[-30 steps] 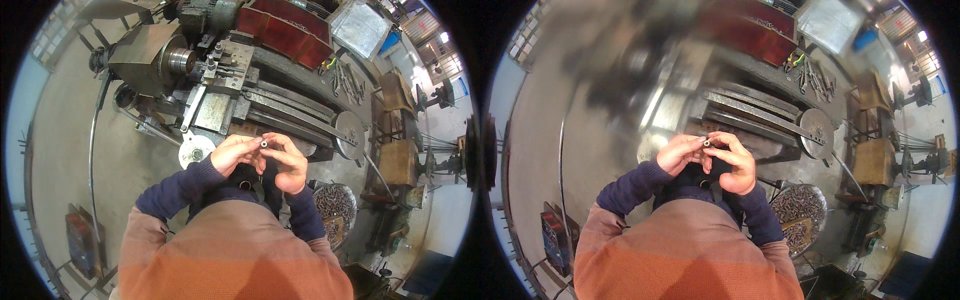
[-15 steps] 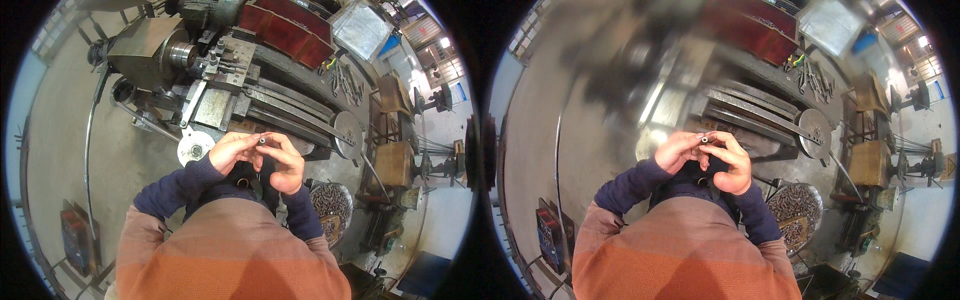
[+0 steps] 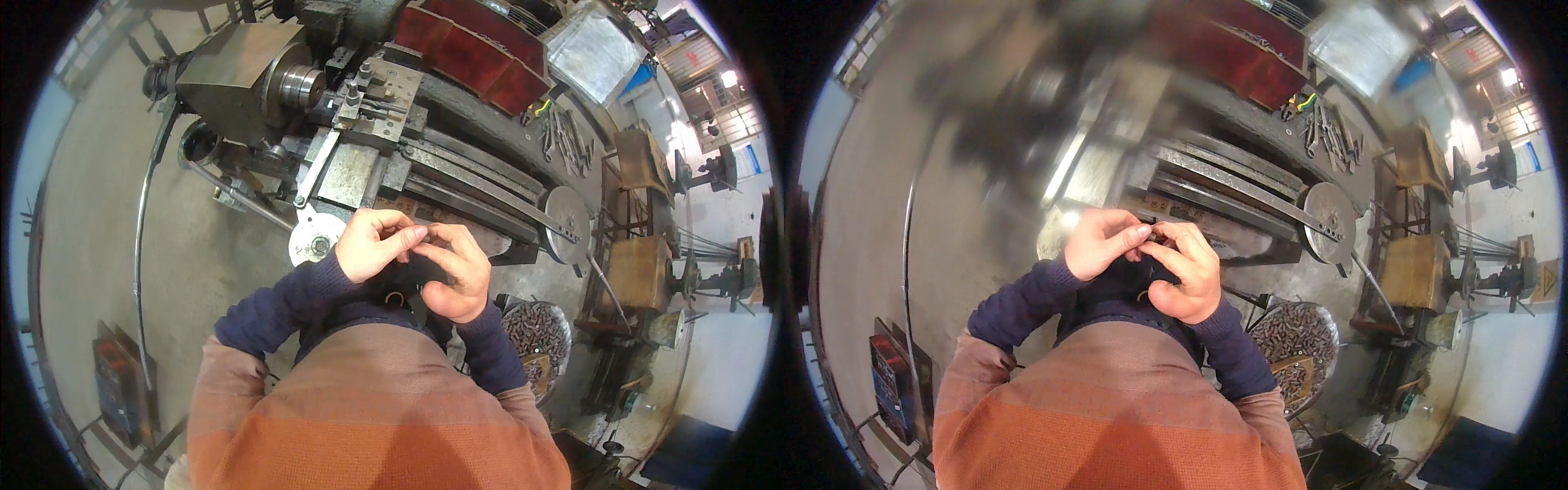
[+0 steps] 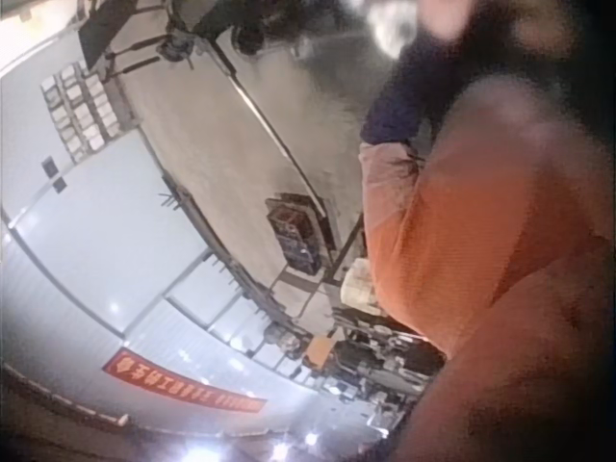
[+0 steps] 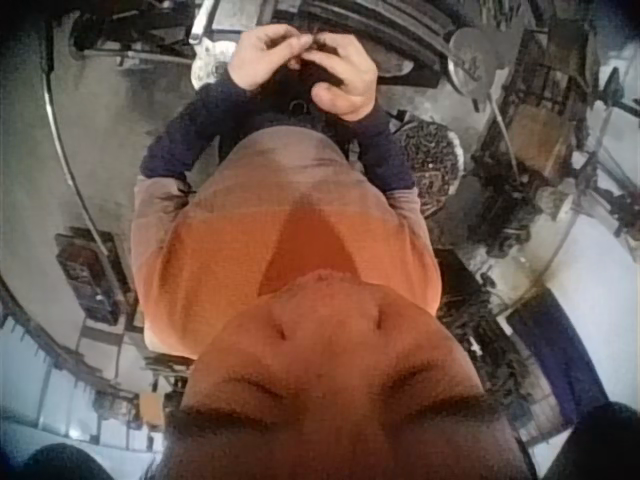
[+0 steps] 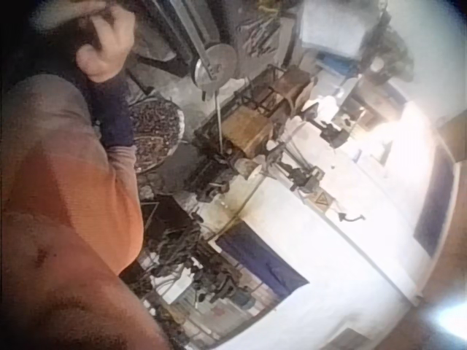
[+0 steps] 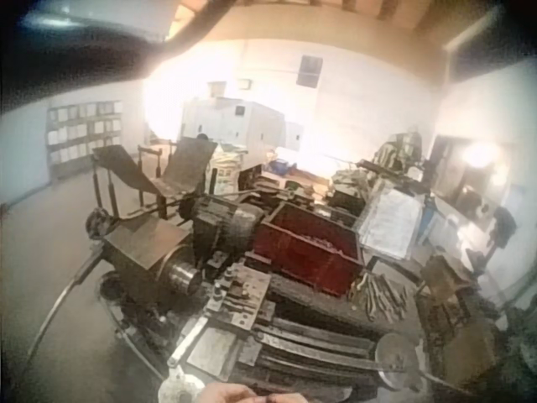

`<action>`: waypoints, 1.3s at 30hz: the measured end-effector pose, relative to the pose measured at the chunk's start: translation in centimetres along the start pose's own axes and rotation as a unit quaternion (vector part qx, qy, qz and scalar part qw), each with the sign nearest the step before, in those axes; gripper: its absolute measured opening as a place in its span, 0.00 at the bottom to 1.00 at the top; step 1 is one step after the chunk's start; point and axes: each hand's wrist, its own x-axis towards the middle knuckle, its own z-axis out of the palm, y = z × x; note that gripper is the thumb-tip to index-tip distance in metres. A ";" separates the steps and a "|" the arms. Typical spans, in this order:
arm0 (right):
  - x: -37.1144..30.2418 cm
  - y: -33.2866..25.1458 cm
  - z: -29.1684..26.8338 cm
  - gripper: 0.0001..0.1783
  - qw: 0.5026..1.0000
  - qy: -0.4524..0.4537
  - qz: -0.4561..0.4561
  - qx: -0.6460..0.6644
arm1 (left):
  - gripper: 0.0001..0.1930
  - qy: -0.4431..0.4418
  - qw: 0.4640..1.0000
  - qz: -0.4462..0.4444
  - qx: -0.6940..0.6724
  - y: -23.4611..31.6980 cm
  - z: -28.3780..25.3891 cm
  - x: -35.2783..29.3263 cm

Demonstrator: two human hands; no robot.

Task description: The person operates a metal lathe to machine small cylindrical metal parts. They repeatedly load a part into the chuck, engage the machine, and remove the finished part, placing it into a nearby container.

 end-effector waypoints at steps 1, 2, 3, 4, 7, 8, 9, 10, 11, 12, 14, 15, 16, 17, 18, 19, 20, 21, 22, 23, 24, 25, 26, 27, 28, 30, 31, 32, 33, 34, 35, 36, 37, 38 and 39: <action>0.1 -0.1 0.0 0.22 1.000 -0.007 -0.001 -0.019 | 0.14 0.001 0.997 0.030 0.066 0.1 -0.2 0.0; 0.2 -0.1 0.1 0.22 1.000 -0.008 -0.009 -0.020 | 0.14 0.003 0.989 0.060 0.132 0.2 -0.4 0.0; 0.3 -0.1 0.1 0.21 1.000 -0.010 -0.016 -0.020 | 0.14 0.005 0.976 0.089 0.197 0.3 -0.6 0.0; 0.3 -0.1 0.2 0.21 0.999 -0.011 -0.024 -0.022 | 0.14 -0.008 0.970 0.096 0.222 0.6 -0.7 0.0; -0.1 0.7 0.5 0.20 0.999 -0.003 0.006 0.051 | 0.15 -0.048 0.975 0.084 0.199 1.2 -1.2 0.1; -0.3 1.1 0.5 0.20 0.996 0.001 0.006 0.084 | 0.15 -0.063 0.988 0.060 0.124 1.2 -1.5 0.2; -0.5 1.5 0.6 0.22 0.993 0.005 0.007 0.116 | 0.16 -0.078 0.995 0.035 0.049 1.2 -1.7 0.3; -0.6 1.8 0.6 0.23 0.989 0.010 0.008 0.148 | 0.17 -0.077 0.996 0.038 0.012 1.0 -1.9 0.3; -0.7 1.9 0.7 0.24 0.987 0.011 0.012 0.160 | 0.16 -0.067 0.997 0.031 0.004 0.9 -2.2 0.3; -0.7 1.9 0.7 0.26 0.985 0.012 0.016 0.172 | 0.15 -0.054 0.998 0.028 0.013 0.7 -2.4 0.2; -0.7 1.9 0.8 0.27 0.983 0.011 0.021 0.184 | 0.14 -0.043 0.999 0.025 0.016 0.4 -2.6 0.1; -0.6 1.9 0.9 0.27 0.982 0.010 0.022 0.186 | 0.14 -0.045 0.999 0.026 0.010 0.2 -2.7 0.0; -0.6 1.9 0.9 0.27 0.982 0.009 0.023 0.186 | 0.14 -0.047 0.999 0.027 0.003 0.1 -2.8 0.0; -0.6 1.9 0.9 0.27 0.982 0.009 0.023 0.189 | 0.14 -0.048 0.999 0.025 0.007 0.1 -2.7 -0.1; -0.6 1.9 1.0 0.28 0.981 0.009 0.024 0.193 | 0.13 -0.048 0.999 0.023 0.011 0.2 -2.7 -0.1; -0.5 1.9 1.0 0.28 0.980 0.009 0.024 0.196 | 0.13 -0.048 0.999 0.021 0.016 0.4 -2.7 -0.2; -0.4 1.9 1.1 0.28 0.981 0.007 0.025 0.194 | 0.13 -0.050 0.998 0.020 0.021 0.5 -2.8 -0.2; -0.3 1.8 1.1 0.28 0.981 0.004 0.027 0.192 | 0.13 -0.052 0.998 0.018 0.026 0.6 -3.0 -0.2; -0.3 1.8 1.1 0.28 0.981 0.002 0.029 0.190 | 0.12 -0.055 0.998 0.017 0.031 0.5 -3.1 -0.3; -0.2 1.6 1.2 0.28 0.981 0.002 0.041 0.190 | 0.12 -0.055 0.998 0.017 0.026 0.5 -3.1 -0.3; -0.1 1.3 1.2 0.28 0.980 0.002 0.053 0.191 | 0.12 -0.055 0.998 0.018 0.022 0.4 -3.2 -0.3; 0.1 1.1 1.2 0.28 0.979 0.003 0.065 0.191 | 0.12 -0.055 0.998 0.018 0.017 0.3 -3.3 -0.4; 0.2 1.1 1.3 0.28 0.980 0.001 0.062 0.187 | 0.12 -0.056 0.998 0.017 0.017 0.4 -3.4 -0.4; 0.3 1.1 1.3 0.28 0.981 0.000 0.059 0.184 | 0.12 -0.056 0.998 0.017 0.017 0.4 -3.5 -0.5; 0.5 1.1 1.4 0.28 0.982 -0.002 0.055 0.180 | 0.12 -0.057 0.998 0.017 0.017 0.5 -3.6 -0.5; 0.8 1.0 1.6 0.29 0.983 -0.006 0.054 0.178 | 0.12 -0.057 0.998 0.014 0.013 0.4 -4.0 -0.7; 1.0 0.9 1.6 0.29 0.983 -0.009 0.052 0.177 | 0.12 -0.056 0.998 0.013 0.012 0.4 -4.2 -0.8; 1.2 0.9 1.7 0.29 0.984 -0.012 0.047 0.171 | 0.11 -0.054 0.998 0.016 0.014 0.5 -4.4 -0.8; 1.4 0.9 1.7 0.29 0.985 -0.015 0.041 0.164 | 0.11 -0.053 0.998 0.018 0.017 0.6 -4.5 -1.0; 1.6 0.9 1.8 0.29 0.987 -0.017 0.036 0.158 | 0.11 -0.052 0.998 0.021 0.019 0.7 -4.7 -1.1; 1.8 0.9 1.9 0.29 0.988 -0.019 0.027 0.151 | 0.11 -0.050 0.999 0.017 0.016 0.8 -4.8 -1.2; 1.9 1.0 2.0 0.29 0.989 -0.020 0.018 0.144 | 0.11 -0.047 0.999 0.013 0.012 1.0 -4.9 -1.3; 2.0 1.1 2.1 0.29 0.990 -0.021 0.009 0.137 | 0.11 -0.045 0.999 0.008 0.009 1.1 -5.0 -1.5; 2.1 1.0 2.1 0.29 0.990 -0.020 0.007 0.139 | 0.11 -0.044 0.999 0.004 0.007 1.3 -5.0 -1.6; 2.2 0.9 2.2 0.29 0.990 -0.019 0.006 0.141 | 0.11 -0.043 0.999 0.000 0.004 1.5 -5.0 -1.7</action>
